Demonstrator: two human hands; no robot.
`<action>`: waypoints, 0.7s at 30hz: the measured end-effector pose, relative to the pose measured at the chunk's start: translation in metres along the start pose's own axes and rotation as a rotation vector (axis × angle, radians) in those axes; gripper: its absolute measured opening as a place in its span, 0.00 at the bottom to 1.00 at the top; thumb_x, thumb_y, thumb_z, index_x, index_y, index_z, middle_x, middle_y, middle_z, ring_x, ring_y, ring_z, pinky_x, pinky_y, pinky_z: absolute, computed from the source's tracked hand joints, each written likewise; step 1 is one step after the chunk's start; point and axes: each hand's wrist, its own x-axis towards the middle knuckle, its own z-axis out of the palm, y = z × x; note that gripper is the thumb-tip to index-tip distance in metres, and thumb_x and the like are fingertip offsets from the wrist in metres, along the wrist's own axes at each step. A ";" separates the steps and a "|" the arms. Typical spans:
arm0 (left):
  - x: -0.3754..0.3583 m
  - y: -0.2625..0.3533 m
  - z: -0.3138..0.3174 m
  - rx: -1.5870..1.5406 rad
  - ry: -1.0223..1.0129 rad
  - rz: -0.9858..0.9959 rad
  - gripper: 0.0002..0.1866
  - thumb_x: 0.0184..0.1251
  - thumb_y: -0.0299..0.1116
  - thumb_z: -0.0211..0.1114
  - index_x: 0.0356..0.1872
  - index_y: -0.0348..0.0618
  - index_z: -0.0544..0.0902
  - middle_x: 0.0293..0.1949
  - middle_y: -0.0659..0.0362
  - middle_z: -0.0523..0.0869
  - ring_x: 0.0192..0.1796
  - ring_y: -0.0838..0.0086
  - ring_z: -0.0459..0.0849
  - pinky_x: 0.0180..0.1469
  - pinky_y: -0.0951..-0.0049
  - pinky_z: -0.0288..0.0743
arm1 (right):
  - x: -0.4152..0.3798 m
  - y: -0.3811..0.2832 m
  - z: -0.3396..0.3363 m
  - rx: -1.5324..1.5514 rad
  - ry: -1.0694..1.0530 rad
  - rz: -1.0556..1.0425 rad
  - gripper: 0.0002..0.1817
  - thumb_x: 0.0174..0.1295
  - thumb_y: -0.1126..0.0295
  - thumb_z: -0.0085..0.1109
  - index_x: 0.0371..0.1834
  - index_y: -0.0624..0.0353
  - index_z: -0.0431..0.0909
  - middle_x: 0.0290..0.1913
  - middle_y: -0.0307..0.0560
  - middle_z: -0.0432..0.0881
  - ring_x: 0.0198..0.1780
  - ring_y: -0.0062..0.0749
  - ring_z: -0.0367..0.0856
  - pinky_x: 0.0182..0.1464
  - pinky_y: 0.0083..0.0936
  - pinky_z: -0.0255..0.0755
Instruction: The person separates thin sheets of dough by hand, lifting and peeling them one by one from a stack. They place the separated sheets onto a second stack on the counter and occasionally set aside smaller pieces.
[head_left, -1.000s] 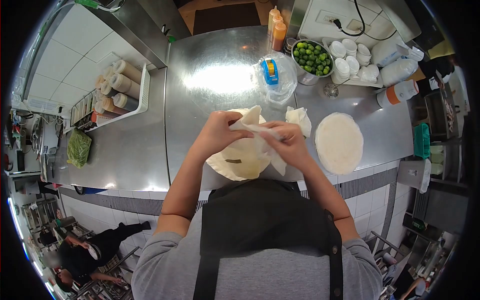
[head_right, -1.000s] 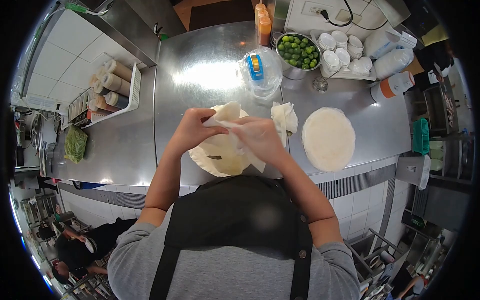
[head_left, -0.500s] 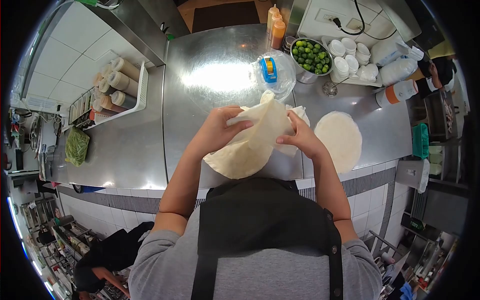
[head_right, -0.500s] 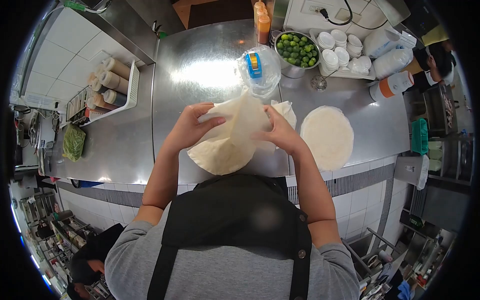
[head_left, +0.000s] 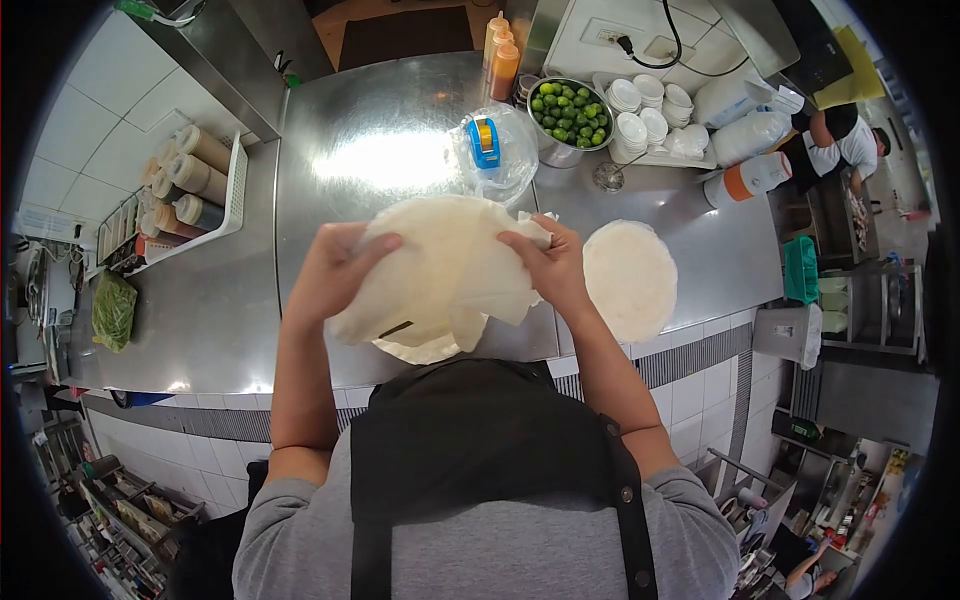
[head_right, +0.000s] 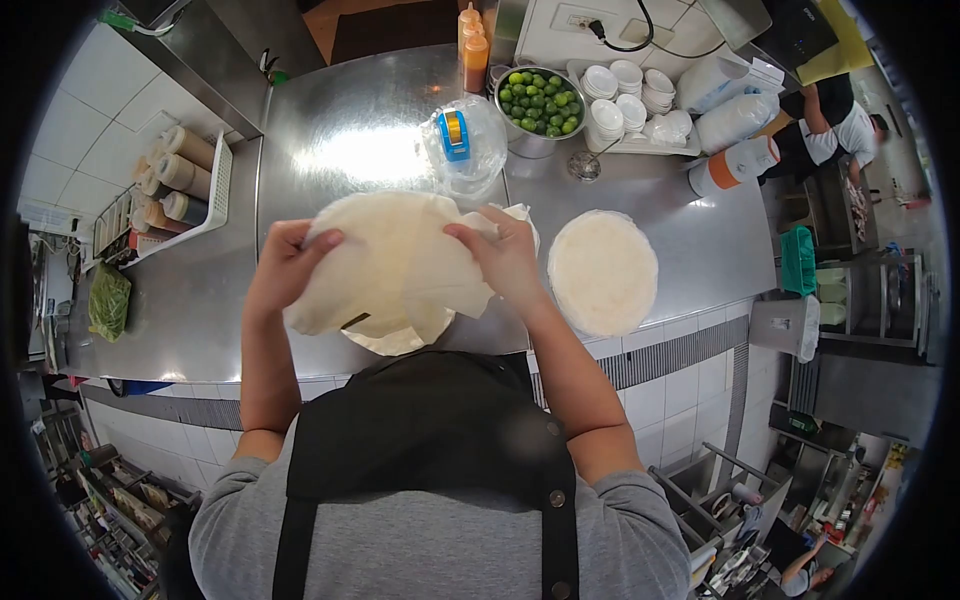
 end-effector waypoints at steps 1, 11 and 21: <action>-0.001 0.002 -0.005 -0.004 -0.001 -0.001 0.14 0.72 0.36 0.67 0.39 0.30 0.88 0.28 0.61 0.89 0.30 0.84 0.82 0.32 0.77 0.77 | 0.000 0.002 -0.004 -0.003 0.001 0.002 0.05 0.64 0.73 0.69 0.39 0.63 0.85 0.32 0.37 0.87 0.29 0.11 0.80 0.28 0.13 0.71; -0.012 0.014 -0.048 -0.065 0.299 0.060 0.16 0.75 0.41 0.66 0.38 0.34 0.88 0.29 0.64 0.88 0.28 0.87 0.81 0.30 0.82 0.72 | -0.007 -0.002 -0.044 0.096 0.348 -0.105 0.08 0.63 0.71 0.72 0.29 0.57 0.81 0.22 0.28 0.78 0.21 0.08 0.69 0.22 0.13 0.60; -0.026 0.020 -0.090 -0.054 0.662 0.120 0.17 0.75 0.43 0.65 0.42 0.37 0.88 0.31 0.66 0.88 0.30 0.88 0.80 0.34 0.83 0.71 | -0.036 -0.073 -0.148 -0.379 0.531 -0.193 0.12 0.65 0.67 0.70 0.28 0.62 0.80 0.23 0.32 0.77 0.24 0.13 0.68 0.25 0.18 0.61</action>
